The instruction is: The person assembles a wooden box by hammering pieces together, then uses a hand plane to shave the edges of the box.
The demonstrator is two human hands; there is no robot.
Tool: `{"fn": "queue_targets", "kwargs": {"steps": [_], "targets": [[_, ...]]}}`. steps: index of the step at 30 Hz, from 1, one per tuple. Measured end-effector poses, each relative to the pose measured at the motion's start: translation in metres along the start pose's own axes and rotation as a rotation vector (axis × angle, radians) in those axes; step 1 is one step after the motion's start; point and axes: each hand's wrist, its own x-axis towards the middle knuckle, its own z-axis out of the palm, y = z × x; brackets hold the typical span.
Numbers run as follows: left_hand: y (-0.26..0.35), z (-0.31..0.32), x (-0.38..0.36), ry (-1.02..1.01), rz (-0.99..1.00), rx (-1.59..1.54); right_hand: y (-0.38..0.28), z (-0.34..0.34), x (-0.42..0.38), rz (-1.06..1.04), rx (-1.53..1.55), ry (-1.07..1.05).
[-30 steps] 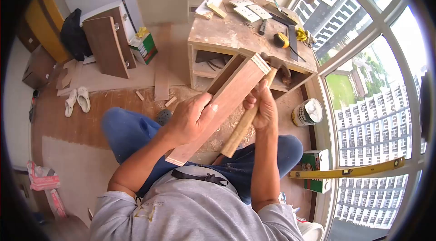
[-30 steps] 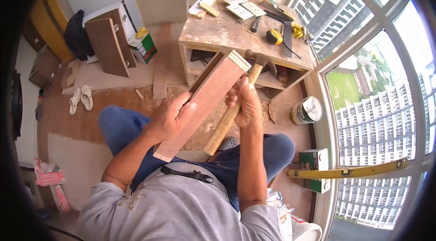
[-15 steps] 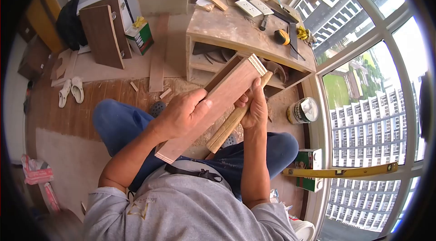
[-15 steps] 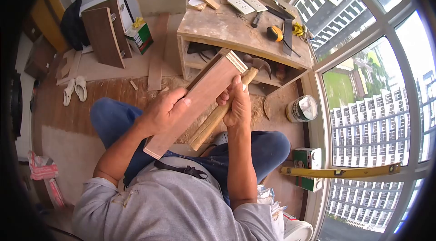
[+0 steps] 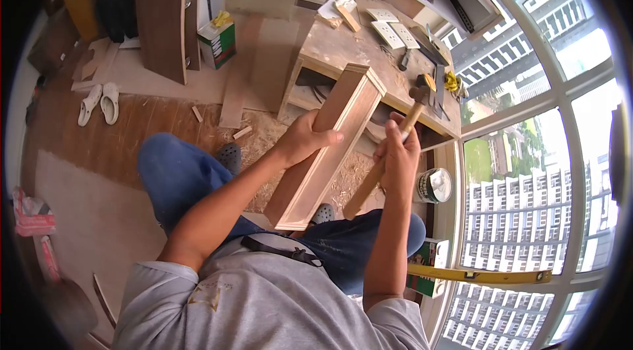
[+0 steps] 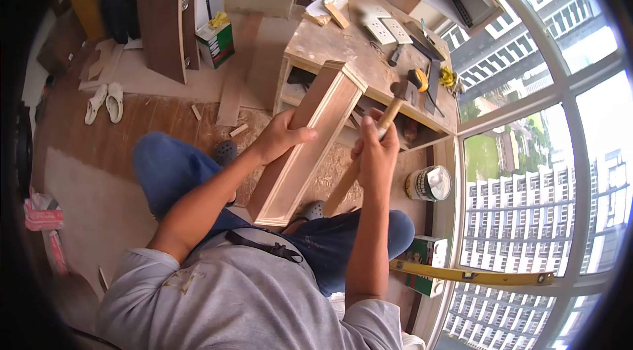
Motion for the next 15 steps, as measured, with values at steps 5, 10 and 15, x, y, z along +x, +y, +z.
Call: {"fn": "queue_targets", "kwargs": {"steps": [5,10,15], "targets": [[-0.037,-0.021,0.037,-0.004,-0.066,-0.411,-0.012,0.008,0.002,0.038,-0.033,-0.022],[-0.050,-0.030,0.056,0.086,-0.025,-0.534,-0.027,0.022,0.008,0.082,-0.259,-0.102],[-0.067,-0.017,0.063,0.094,-0.089,-0.727,-0.105,0.066,0.033,-0.105,-0.162,-0.243]]}}
